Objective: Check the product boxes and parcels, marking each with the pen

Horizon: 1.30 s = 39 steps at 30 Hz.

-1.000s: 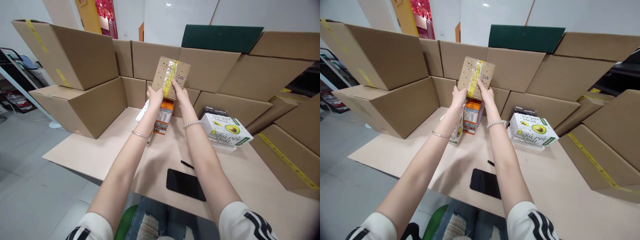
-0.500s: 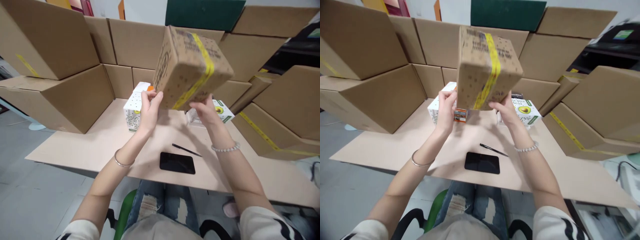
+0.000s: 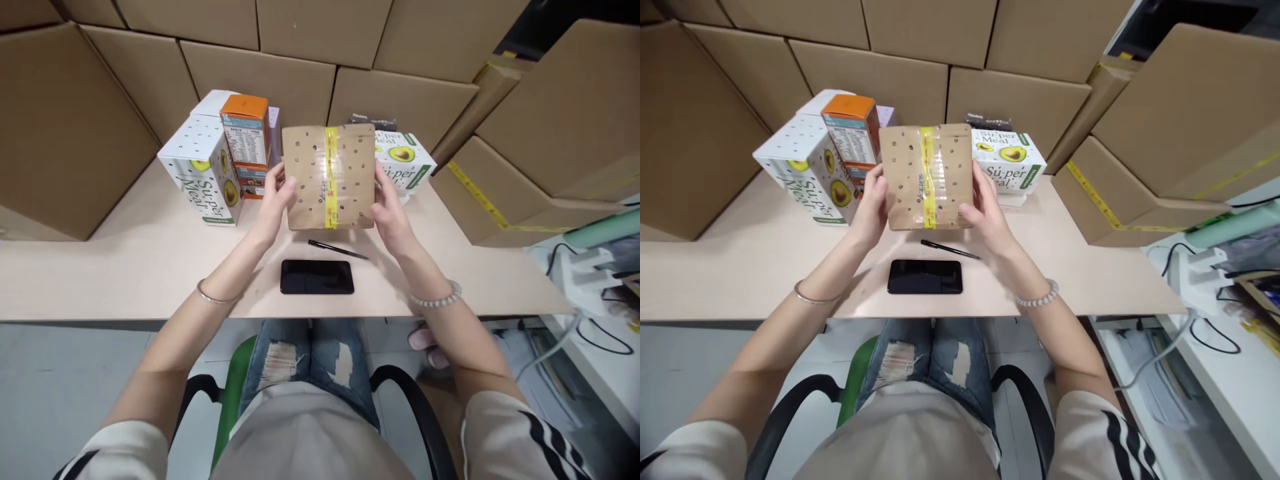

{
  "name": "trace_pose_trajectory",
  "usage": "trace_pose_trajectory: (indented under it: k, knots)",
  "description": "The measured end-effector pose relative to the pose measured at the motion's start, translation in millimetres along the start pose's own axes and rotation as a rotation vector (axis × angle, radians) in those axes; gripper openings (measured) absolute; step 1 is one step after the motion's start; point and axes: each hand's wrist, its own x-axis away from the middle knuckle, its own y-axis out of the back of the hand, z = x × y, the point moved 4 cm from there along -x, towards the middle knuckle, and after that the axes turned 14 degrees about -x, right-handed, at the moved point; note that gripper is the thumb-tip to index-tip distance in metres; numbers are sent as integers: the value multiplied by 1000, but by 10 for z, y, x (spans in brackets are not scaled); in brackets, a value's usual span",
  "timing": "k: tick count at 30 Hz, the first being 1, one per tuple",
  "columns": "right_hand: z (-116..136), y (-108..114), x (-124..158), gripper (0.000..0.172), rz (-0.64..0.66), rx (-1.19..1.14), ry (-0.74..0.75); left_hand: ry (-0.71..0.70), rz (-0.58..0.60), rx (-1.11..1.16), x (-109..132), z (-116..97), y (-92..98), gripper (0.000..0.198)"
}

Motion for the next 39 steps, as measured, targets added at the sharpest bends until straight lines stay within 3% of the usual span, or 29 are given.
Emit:
trace_pose_trajectory:
  k: [3,6,10,16,20,23,25,28,31,35,37,39]
  knots:
    - [38,-84,110,102,-46,-27,100,-78,0,-80,77,-120,61,104]
    - [28,-136,225,95,-39,-117,128,-133,15,-169,168,-176,84,103]
    - [-144,-59,289,99,-30,-190,92,-210,49,-293,232,-167,93,101]
    - [-369,-72,285,79,-10,-479,-126,-342,15,-428,335,-250,146,77]
    - [-415,-145,294,76,-100,-452,-197,-424,29,-396,384,-329,163,83]
    - [-452,-135,283,67,-165,-449,-192,-375,28,-415,377,-334,142,89]
    - [-481,-99,263,60,-205,-498,-196,-397,55,-461,388,-329,78,82]
    - [-515,-48,224,63,-252,-579,-257,-700,185,-587,494,-376,-111,65]
    - [-500,-46,199,62,-318,-673,-341,-1037,247,-721,653,-437,-267,68]
    - [-433,-128,188,58,-422,-786,-404,-1196,200,-805,740,-451,-322,59]
    - [-422,-169,169,57,-417,-780,-368,-1175,107,-821,701,-391,-280,58]
    - [-441,-156,149,53,-449,-712,-252,-1049,-50,-817,597,-278,-176,60]
